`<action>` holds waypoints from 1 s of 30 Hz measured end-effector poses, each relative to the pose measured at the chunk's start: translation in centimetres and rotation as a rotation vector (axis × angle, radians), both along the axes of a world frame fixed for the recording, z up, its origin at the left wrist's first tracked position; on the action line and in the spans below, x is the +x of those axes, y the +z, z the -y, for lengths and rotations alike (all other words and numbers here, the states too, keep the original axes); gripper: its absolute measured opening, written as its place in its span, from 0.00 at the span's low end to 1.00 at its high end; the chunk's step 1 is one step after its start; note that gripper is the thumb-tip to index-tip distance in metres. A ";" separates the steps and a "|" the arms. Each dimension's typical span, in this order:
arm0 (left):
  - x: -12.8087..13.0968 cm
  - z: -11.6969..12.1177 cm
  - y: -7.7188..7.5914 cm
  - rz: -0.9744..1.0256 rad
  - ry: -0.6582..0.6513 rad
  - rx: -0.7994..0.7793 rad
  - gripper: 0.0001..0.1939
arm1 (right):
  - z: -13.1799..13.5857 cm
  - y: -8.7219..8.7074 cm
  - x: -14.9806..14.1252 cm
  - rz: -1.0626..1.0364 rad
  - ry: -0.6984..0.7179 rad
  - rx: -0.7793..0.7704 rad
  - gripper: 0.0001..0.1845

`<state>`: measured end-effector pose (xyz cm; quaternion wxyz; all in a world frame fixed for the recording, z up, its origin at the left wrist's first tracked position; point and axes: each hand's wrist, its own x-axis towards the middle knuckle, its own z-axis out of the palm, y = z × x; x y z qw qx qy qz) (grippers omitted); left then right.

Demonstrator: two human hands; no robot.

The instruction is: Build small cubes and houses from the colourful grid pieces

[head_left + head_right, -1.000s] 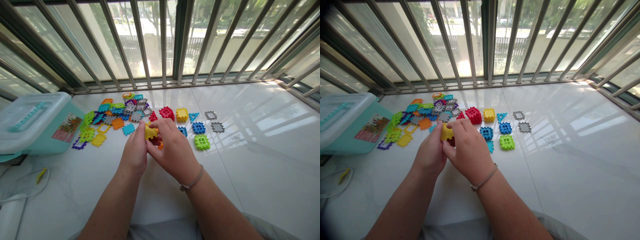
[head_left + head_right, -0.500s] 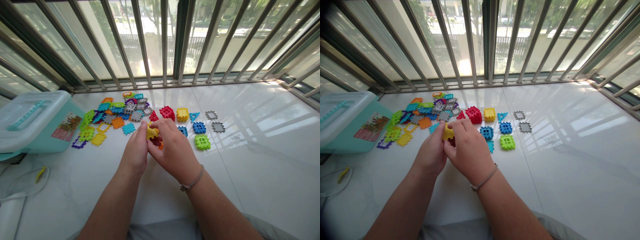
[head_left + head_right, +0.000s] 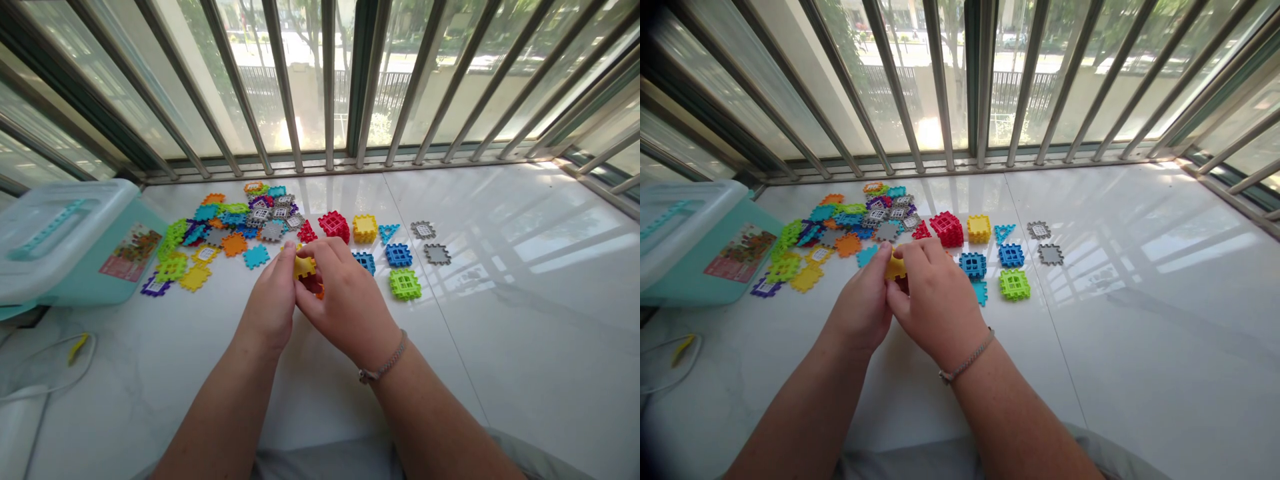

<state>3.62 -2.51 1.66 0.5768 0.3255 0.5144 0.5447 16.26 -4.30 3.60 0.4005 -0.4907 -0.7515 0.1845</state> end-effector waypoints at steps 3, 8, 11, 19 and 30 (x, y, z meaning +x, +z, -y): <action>0.0 0.0 0.0 0.007 0.002 -0.004 0.26 | 0.0 0.0 0.0 -0.001 0.000 0.007 0.11; -0.1 -0.1 -0.2 0.020 0.003 0.002 0.26 | 0.0 0.0 0.0 0.001 0.002 0.011 0.11; -0.2 -0.1 -0.4 0.020 0.000 -0.001 0.27 | 0.0 0.0 0.0 -0.004 0.006 0.018 0.12; -0.1 -0.1 -0.1 0.034 -0.014 -0.009 0.24 | -0.2 -0.1 0.1 -0.028 0.019 0.025 0.12; -0.4 0.1 0.0 -0.085 -0.093 0.012 0.29 | -0.6 0.1 1.3 -0.041 0.066 0.055 0.16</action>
